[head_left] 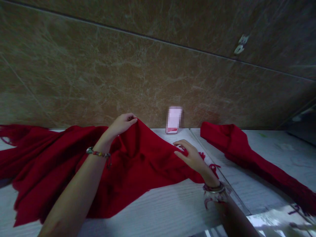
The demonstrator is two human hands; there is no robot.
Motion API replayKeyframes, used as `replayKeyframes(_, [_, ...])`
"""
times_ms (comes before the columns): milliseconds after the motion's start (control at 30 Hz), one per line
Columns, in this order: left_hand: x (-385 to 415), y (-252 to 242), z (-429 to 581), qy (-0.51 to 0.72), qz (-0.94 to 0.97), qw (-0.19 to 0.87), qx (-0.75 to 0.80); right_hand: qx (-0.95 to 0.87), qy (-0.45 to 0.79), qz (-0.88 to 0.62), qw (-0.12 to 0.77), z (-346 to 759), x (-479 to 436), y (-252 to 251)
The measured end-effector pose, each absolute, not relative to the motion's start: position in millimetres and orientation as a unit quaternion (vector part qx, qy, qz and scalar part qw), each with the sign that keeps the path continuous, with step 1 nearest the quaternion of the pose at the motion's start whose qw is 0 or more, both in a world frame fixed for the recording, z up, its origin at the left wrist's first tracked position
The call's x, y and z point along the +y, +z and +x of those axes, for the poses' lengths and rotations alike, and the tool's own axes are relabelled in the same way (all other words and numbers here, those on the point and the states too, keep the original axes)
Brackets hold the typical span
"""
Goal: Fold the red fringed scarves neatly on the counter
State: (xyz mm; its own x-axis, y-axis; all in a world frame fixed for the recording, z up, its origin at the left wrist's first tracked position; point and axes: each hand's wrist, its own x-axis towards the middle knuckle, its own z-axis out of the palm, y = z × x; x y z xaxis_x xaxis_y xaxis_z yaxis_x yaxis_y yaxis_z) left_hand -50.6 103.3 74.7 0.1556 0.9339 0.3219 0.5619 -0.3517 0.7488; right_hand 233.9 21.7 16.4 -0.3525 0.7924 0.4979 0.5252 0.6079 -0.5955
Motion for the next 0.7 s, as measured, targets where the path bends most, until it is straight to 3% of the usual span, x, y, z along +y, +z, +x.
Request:
replayKeyframes(133, [104,74,-47,0.386,0.730,0.220,0.519,-0.865,0.056,-0.428,0.255,209,16,-2])
replayKeyframes(267, [105,75,-49,0.373,0.734,0.208,0.529,-0.877,0.050,-0.427,0.215,199,18,-12])
replayKeyframes(467, [105,76,-55,0.365,0.724,0.169,0.560,-0.841,0.124,-0.440,0.289,217,22,1])
replayKeyframes(700, [96,94,-76,0.343,0.698,0.099,0.621,-0.730,0.158,-0.474,0.467,256,28,29])
